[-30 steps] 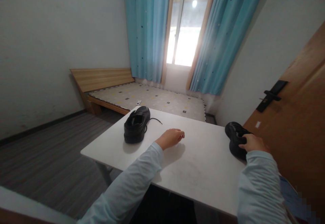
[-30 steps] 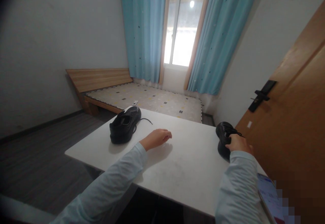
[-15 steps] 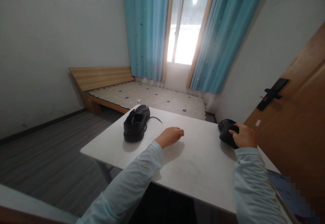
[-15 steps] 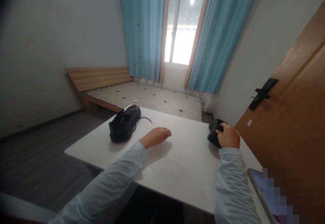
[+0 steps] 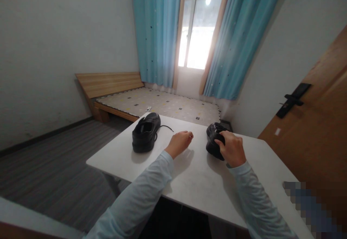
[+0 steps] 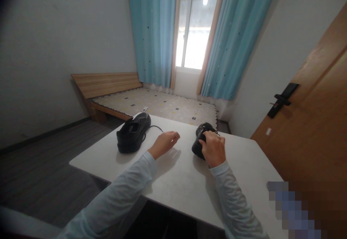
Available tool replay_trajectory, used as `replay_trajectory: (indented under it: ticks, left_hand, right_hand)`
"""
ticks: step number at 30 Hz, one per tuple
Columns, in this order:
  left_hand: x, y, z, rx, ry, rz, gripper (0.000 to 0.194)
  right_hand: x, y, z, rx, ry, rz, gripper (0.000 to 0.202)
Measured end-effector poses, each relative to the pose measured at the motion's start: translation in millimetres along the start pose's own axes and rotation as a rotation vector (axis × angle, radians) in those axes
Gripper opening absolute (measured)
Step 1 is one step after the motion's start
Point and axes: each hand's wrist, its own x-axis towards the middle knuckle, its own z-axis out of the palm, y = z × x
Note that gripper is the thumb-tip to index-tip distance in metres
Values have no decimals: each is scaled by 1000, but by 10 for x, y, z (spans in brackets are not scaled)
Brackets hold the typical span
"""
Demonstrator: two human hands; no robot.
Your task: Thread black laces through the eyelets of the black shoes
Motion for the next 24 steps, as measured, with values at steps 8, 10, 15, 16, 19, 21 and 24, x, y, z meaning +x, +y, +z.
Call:
replay_trajectory:
  ticks: [8,10,15,16,19,21,24]
  left_hand:
    - [25,34,-19,-39,36,-44,30]
    - [35,31,-7,-56,53,-38,31]
    - [63,25,17,-127,67,-70,36]
    - [67,24,21,-146,68,-78,37]
    - [73,17,34,-206,70,-101,37]
    - [73,9,43,-242,74,-107,37]
    - [68,-1,51,-289,80,-96,36]
  right_hand:
    - [-174,-421,24,64,-89,-203,4]
    - [-209,-484,15,81,-88,-247,4]
    - [-260,-601,-31,134,-130,-326,7]
    - [-266,-612,-39,143,-149,-336,8]
    - [-281,-622,-45,170,-202,-364,10]
    - [-289,-620,-36,193,-228,-375,11]
    - [-294,-614,-17,253,-251,-374,15]
